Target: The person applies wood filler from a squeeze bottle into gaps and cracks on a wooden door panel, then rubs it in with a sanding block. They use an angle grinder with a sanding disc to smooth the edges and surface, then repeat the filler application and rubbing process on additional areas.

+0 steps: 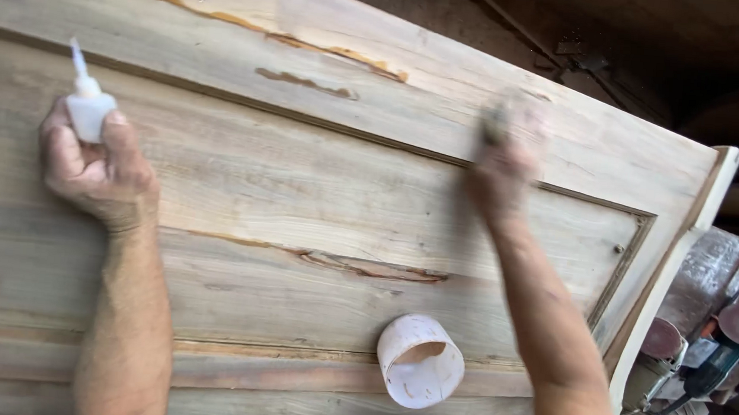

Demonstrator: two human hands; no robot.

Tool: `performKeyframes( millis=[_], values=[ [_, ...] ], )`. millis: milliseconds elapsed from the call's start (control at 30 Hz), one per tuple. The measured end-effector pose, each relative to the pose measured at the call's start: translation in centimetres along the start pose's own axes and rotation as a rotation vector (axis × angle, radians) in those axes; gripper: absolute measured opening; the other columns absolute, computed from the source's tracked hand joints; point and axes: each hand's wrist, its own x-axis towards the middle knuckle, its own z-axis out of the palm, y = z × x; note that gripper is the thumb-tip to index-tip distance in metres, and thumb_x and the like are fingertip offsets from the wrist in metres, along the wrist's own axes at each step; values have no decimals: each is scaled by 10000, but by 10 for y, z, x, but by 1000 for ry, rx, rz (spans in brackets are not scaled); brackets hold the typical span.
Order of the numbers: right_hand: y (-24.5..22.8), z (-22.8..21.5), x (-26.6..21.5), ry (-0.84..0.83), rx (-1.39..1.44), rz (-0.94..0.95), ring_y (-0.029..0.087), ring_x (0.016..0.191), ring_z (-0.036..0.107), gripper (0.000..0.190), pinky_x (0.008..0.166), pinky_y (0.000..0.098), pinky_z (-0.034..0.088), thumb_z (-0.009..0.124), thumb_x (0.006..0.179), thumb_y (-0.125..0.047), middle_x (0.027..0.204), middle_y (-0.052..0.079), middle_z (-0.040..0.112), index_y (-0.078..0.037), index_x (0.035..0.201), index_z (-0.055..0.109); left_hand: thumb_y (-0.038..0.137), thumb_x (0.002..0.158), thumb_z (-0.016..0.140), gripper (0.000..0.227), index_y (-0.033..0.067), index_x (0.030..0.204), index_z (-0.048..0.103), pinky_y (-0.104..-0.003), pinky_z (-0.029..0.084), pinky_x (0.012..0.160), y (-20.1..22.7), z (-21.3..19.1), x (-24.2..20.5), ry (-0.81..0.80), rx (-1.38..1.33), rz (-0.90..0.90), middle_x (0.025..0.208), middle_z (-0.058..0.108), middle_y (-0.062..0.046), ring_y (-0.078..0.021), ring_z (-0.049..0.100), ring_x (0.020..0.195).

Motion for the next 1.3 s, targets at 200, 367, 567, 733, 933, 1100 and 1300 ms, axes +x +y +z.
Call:
performKeyframes(
  millis=[200,367,567,733,933,1100,1300],
  values=[
    [-248,93,109,-401,118,-264,334,1585,146,564,1330,550,67,457,1074,-107,1697,117,211,-162,1622,335,82,1077,649,233,-66,938,536,-330,433,536,-4,-1,4,-5,134,32,1055,677,-222,-224,524,690],
    [-184,41,89,-471,238,-290,282,1584,158,527,1312,510,50,320,1089,-148,1697,108,215,-141,1615,312,42,1061,646,202,-111,1187,606,-333,480,662,14,0,9,41,5,-94,1055,643,-185,-225,529,747],
    [10,3,-9,-62,51,-111,458,1411,482,389,1203,537,287,562,979,10,1457,267,604,9,1339,710,-5,885,775,204,-141,1017,699,-431,548,752,-38,10,-21,217,46,-5,1034,710,-272,-386,697,845],
    [-71,56,45,29,101,-113,518,1334,518,413,1163,556,294,612,948,41,1386,339,633,48,1343,734,22,858,790,205,-107,996,710,-411,557,741,-35,15,-18,270,-6,-26,1029,724,-241,-361,714,845],
    [-312,102,147,-487,151,-260,347,1574,100,534,1293,498,7,397,1124,-132,1691,182,137,-75,1634,248,-3,932,678,212,-24,897,470,-391,555,765,14,-11,9,121,-26,-117,1144,666,-211,-279,620,841],
    [-312,66,154,-255,341,-634,376,1506,315,475,1292,502,223,398,1050,-132,1576,248,424,82,1459,508,13,981,650,261,-108,1200,578,-333,513,699,14,-13,8,85,-25,-190,1034,668,-182,-249,586,772],
    [-124,3,51,-268,159,-310,440,1464,406,416,1267,542,263,486,1024,32,1526,302,486,105,1424,574,47,1001,669,192,-57,1149,603,-325,476,617,0,-13,5,26,-93,-119,1046,633,-135,-195,515,707]
  ],
)
